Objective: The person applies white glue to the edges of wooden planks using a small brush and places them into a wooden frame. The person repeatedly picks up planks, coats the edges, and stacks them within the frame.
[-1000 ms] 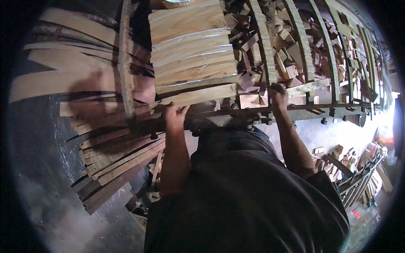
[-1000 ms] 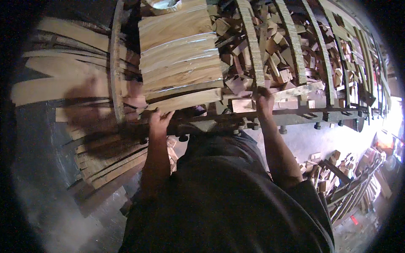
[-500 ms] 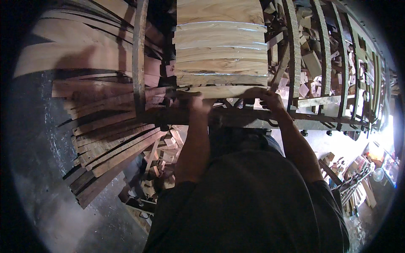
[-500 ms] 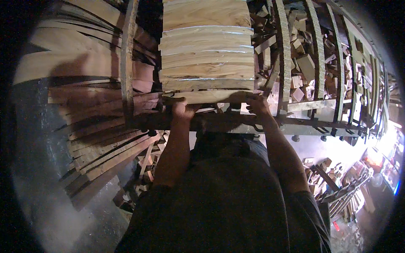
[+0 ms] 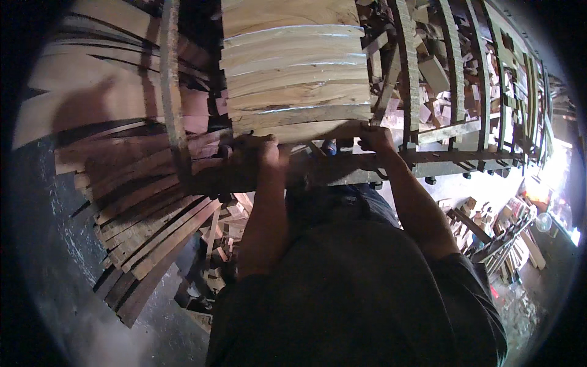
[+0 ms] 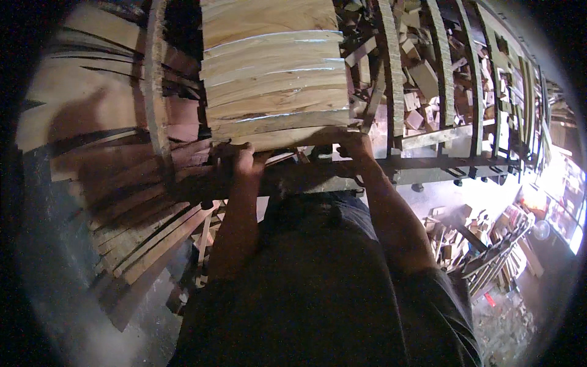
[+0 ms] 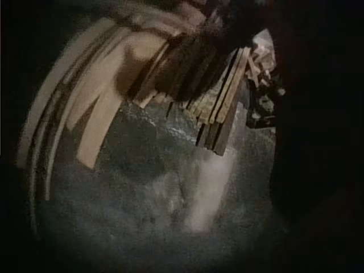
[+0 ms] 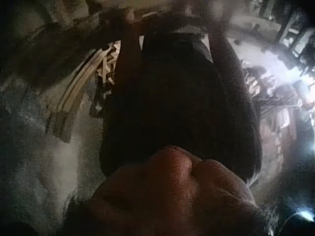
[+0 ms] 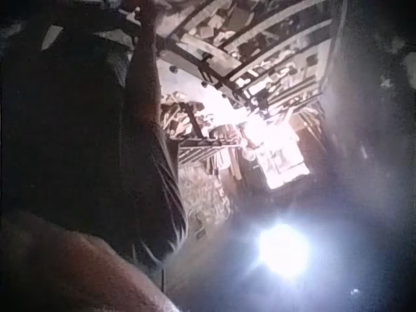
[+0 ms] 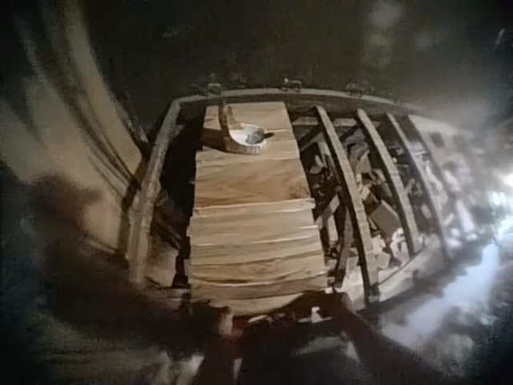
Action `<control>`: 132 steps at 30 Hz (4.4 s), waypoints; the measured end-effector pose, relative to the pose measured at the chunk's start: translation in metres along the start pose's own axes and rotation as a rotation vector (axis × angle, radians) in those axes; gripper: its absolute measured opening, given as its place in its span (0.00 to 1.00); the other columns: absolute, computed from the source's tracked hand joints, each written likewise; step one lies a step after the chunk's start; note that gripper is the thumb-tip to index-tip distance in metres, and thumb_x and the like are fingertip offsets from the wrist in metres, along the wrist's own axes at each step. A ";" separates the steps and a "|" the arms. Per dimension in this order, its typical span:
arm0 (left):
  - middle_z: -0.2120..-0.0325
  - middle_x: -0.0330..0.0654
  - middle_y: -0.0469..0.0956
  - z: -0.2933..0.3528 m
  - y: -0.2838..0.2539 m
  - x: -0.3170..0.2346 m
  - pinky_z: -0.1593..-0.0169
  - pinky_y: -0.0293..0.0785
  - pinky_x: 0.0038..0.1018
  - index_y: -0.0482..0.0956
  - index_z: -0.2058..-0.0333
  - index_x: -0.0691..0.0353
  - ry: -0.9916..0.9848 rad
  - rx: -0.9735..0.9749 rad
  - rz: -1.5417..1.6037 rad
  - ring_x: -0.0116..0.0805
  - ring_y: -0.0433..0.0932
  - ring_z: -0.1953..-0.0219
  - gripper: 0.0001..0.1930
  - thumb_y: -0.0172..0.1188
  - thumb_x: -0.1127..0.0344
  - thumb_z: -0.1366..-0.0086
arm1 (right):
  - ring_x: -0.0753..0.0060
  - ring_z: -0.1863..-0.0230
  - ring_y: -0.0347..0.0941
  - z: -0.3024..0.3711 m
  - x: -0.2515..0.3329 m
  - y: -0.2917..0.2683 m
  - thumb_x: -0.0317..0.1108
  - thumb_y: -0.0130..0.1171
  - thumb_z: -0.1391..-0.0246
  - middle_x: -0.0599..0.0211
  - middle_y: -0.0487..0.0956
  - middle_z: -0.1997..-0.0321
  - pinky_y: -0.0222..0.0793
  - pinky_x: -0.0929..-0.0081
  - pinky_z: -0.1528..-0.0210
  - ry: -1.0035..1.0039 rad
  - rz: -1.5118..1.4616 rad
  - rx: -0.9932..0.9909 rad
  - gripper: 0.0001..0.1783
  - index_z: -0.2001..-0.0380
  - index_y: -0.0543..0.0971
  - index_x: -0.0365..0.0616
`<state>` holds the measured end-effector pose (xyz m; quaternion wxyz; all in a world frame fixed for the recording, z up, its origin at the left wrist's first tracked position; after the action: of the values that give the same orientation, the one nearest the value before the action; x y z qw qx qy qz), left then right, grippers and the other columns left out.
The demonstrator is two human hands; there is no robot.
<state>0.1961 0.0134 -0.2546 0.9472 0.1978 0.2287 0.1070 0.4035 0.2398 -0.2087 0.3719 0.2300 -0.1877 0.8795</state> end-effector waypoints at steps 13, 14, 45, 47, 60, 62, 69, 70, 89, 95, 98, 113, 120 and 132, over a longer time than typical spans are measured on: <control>0.56 0.45 0.76 0.013 -0.048 -0.082 0.55 0.73 0.35 0.76 0.53 0.59 0.255 -0.194 -0.827 0.39 0.75 0.57 0.17 0.60 0.60 0.39 | 0.75 0.74 0.77 -0.038 -0.029 -0.054 0.30 0.63 0.50 0.65 0.79 0.72 0.72 0.78 0.74 -0.117 -0.079 0.102 0.18 0.55 0.78 0.37; 0.54 0.48 0.76 -0.013 -0.096 -0.091 0.52 0.72 0.36 0.78 0.54 0.61 0.565 -0.257 -1.268 0.43 0.75 0.54 0.18 0.61 0.59 0.40 | 0.74 0.72 0.78 -0.040 -0.029 -0.061 0.30 0.64 0.50 0.66 0.80 0.72 0.73 0.76 0.72 -0.089 -0.143 0.128 0.17 0.56 0.78 0.37; 0.45 0.40 0.70 0.001 -0.076 -0.130 0.46 0.70 0.36 0.63 0.39 0.60 0.680 0.262 -1.413 0.35 0.69 0.44 0.23 0.52 0.71 0.33 | 0.71 0.65 0.78 -0.033 0.002 -0.067 0.29 0.61 0.52 0.62 0.81 0.61 0.74 0.74 0.66 -0.165 -0.027 0.198 0.21 0.53 0.77 0.35; 0.45 0.40 0.69 0.000 -0.078 -0.128 0.45 0.69 0.35 0.62 0.39 0.61 0.640 0.267 -1.302 0.35 0.68 0.43 0.24 0.52 0.71 0.33 | 0.75 0.68 0.75 -0.038 -0.002 -0.064 0.31 0.60 0.49 0.65 0.80 0.65 0.71 0.76 0.66 -0.207 -0.065 0.280 0.19 0.54 0.77 0.35; 0.43 0.48 0.68 0.035 -0.051 -0.138 0.41 0.66 0.36 0.65 0.41 0.65 0.686 0.221 -1.833 0.41 0.67 0.41 0.22 0.51 0.69 0.34 | 0.81 0.68 0.72 -0.001 0.031 -0.032 0.35 0.61 0.48 0.72 0.80 0.66 0.67 0.81 0.65 -0.465 -0.029 0.319 0.19 0.54 0.80 0.38; 0.44 0.51 0.69 0.029 -0.048 -0.136 0.41 0.67 0.38 0.70 0.45 0.67 0.504 0.191 -1.442 0.45 0.67 0.41 0.19 0.52 0.70 0.34 | 0.79 0.62 0.73 0.010 0.044 -0.019 0.34 0.61 0.48 0.70 0.80 0.62 0.68 0.79 0.59 -0.432 0.030 0.276 0.20 0.52 0.80 0.39; 0.52 0.57 0.73 0.033 -0.039 -0.134 0.45 0.69 0.40 0.75 0.54 0.69 1.066 0.345 -2.357 0.53 0.72 0.49 0.14 0.55 0.69 0.36 | 0.73 0.73 0.75 -0.032 0.003 -0.035 0.38 0.64 0.55 0.64 0.79 0.76 0.72 0.69 0.69 -0.225 0.605 -0.036 0.17 0.63 0.81 0.39; 0.55 0.54 0.75 0.043 -0.023 -0.137 0.46 0.70 0.36 0.74 0.53 0.70 0.973 0.314 -2.367 0.48 0.74 0.50 0.15 0.55 0.70 0.37 | 0.70 0.71 0.77 -0.030 -0.003 -0.036 0.40 0.64 0.57 0.60 0.81 0.73 0.72 0.67 0.68 -0.185 0.660 -0.056 0.17 0.67 0.81 0.36; 0.62 0.47 0.80 0.171 0.083 -0.265 0.56 0.75 0.33 0.79 0.56 0.66 0.935 -0.313 -1.245 0.36 0.78 0.58 0.16 0.61 0.69 0.45 | 0.50 0.49 0.72 -0.099 0.394 0.073 0.29 0.58 0.53 0.54 0.75 0.49 0.70 0.58 0.49 -1.162 0.795 -0.558 0.30 0.43 0.71 0.54; 0.61 0.48 0.80 0.189 0.066 -0.251 0.55 0.76 0.33 0.78 0.55 0.66 0.905 -0.178 -1.451 0.39 0.79 0.59 0.17 0.61 0.71 0.46 | 0.50 0.50 0.72 -0.182 0.460 0.104 0.29 0.49 0.49 0.53 0.75 0.54 0.70 0.59 0.49 -1.161 1.304 -0.432 0.21 0.49 0.75 0.49; 0.60 0.49 0.80 0.199 0.092 -0.249 0.54 0.76 0.33 0.79 0.56 0.66 0.865 -0.080 -1.344 0.39 0.79 0.58 0.17 0.62 0.73 0.46 | 0.51 0.55 0.75 -0.188 0.474 0.118 0.32 0.49 0.46 0.54 0.77 0.58 0.71 0.59 0.52 -1.278 1.431 -0.414 0.14 0.57 0.77 0.47; 0.55 0.54 0.78 0.211 0.134 -0.253 0.50 0.75 0.37 0.75 0.54 0.69 0.751 0.108 -1.319 0.48 0.77 0.52 0.16 0.58 0.79 0.42 | 0.59 0.69 0.78 -0.180 0.487 0.098 0.32 0.51 0.44 0.57 0.78 0.69 0.73 0.64 0.70 -1.738 1.085 -0.260 0.08 0.65 0.75 0.41; 0.55 0.53 0.78 0.212 0.116 -0.248 0.50 0.74 0.37 0.74 0.52 0.65 0.933 0.121 -1.495 0.49 0.78 0.53 0.14 0.58 0.74 0.38 | 0.77 0.79 0.70 -0.213 0.452 0.055 0.49 0.64 0.49 0.71 0.76 0.76 0.63 0.75 0.80 -0.773 0.084 -0.041 0.21 0.66 0.79 0.41; 0.54 0.53 0.75 0.210 0.112 -0.238 0.49 0.73 0.34 0.73 0.50 0.64 1.033 0.135 -1.383 0.48 0.77 0.52 0.17 0.60 0.72 0.38 | 0.77 0.80 0.62 -0.060 0.312 0.007 0.38 0.49 0.40 0.72 0.68 0.81 0.58 0.78 0.77 -0.653 -0.252 0.322 0.11 0.74 0.74 0.47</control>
<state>0.0760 -0.0239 0.0568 0.5632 -0.0031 0.7053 -0.4305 0.1896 0.4422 -0.0896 0.3569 0.5748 -0.1259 0.7255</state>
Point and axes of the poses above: each hand's wrist, its own z-axis away from the middle knuckle, its own y-axis out of the palm, x = y × z, the point moved 2 cm from there along -z, towards the middle knuckle
